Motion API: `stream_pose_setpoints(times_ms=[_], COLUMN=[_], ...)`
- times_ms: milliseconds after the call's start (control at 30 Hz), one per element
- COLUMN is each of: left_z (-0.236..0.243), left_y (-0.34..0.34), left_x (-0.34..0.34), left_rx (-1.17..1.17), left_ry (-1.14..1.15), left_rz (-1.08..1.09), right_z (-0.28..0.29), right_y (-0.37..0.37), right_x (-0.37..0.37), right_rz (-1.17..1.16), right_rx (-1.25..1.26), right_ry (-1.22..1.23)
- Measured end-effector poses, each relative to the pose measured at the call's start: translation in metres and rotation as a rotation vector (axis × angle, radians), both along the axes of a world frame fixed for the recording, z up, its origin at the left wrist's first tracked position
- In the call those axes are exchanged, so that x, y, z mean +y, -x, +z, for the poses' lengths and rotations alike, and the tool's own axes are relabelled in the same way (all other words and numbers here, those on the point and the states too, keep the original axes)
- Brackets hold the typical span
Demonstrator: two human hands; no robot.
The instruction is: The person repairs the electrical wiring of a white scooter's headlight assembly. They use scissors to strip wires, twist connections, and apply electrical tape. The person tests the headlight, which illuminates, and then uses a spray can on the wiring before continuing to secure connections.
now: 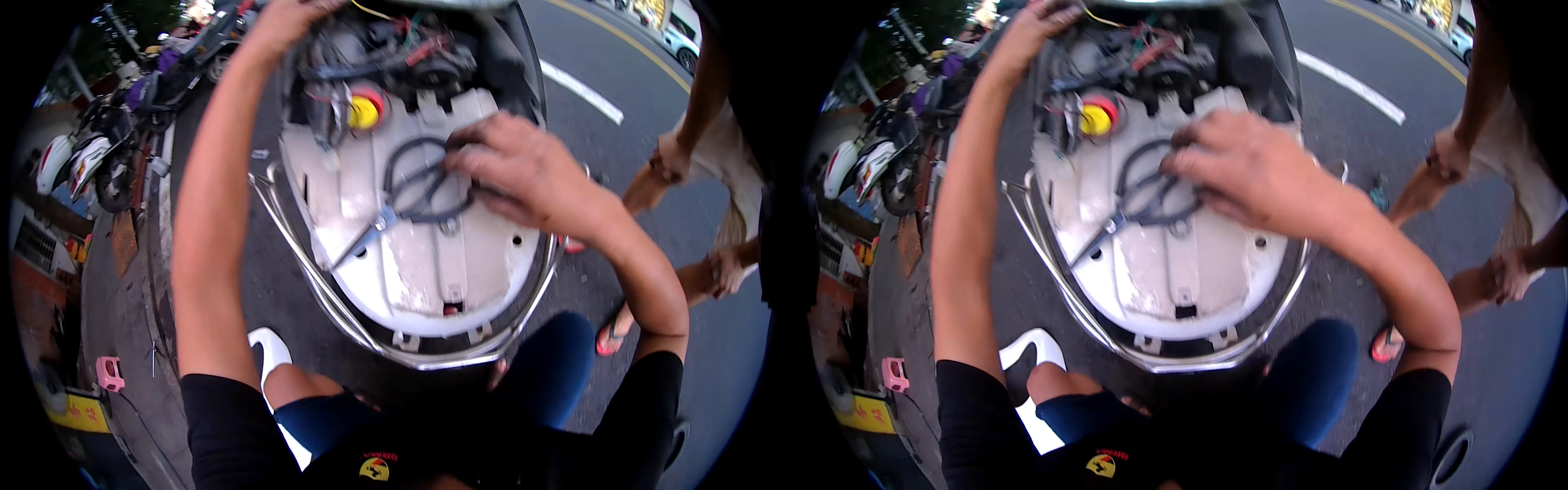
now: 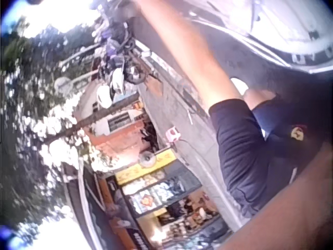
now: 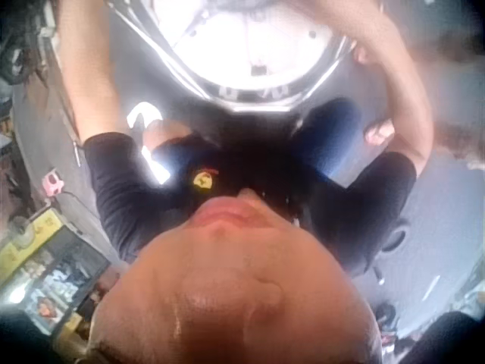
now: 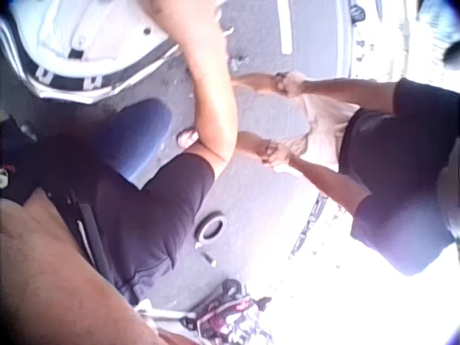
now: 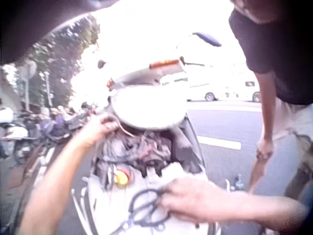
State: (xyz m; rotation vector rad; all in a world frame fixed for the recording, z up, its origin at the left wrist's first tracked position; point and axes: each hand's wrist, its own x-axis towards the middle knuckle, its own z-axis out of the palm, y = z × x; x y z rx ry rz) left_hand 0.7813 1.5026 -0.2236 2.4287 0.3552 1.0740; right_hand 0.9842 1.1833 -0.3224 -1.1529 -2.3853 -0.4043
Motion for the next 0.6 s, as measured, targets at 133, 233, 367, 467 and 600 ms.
stream_pose_setpoints(times_ms=[133, 233, 367, 467, 600], left_z=[0.008, 0.001, -0.004, -0.004, -0.003], left_y=[-0.015, -0.012, -0.013, -0.016, -0.011], left_x=[-0.028, -0.028, -0.023, -0.022, -0.025], left_rx=[0.002, -0.036, -0.127, -0.159, -0.082], left_ry=[0.128, 0.229, 0.256, 0.302, 0.184], left_rz=[0.094, 0.079, 0.011, -0.042, 0.027], right_z=[0.013, 0.014, 0.022, 0.027, 0.034], right_y=[0.008, 0.015, 0.018, 0.000, -0.023], right_x=[0.028, 0.045, 0.039, 0.018, -0.020], right_rz=[0.060, 0.116, 0.093, 0.086, 0.021], right_rx=[-0.161, -0.302, -0.329, -0.012, 0.815], right_ry=[0.072, 0.080, 0.320, 0.532, 0.757])
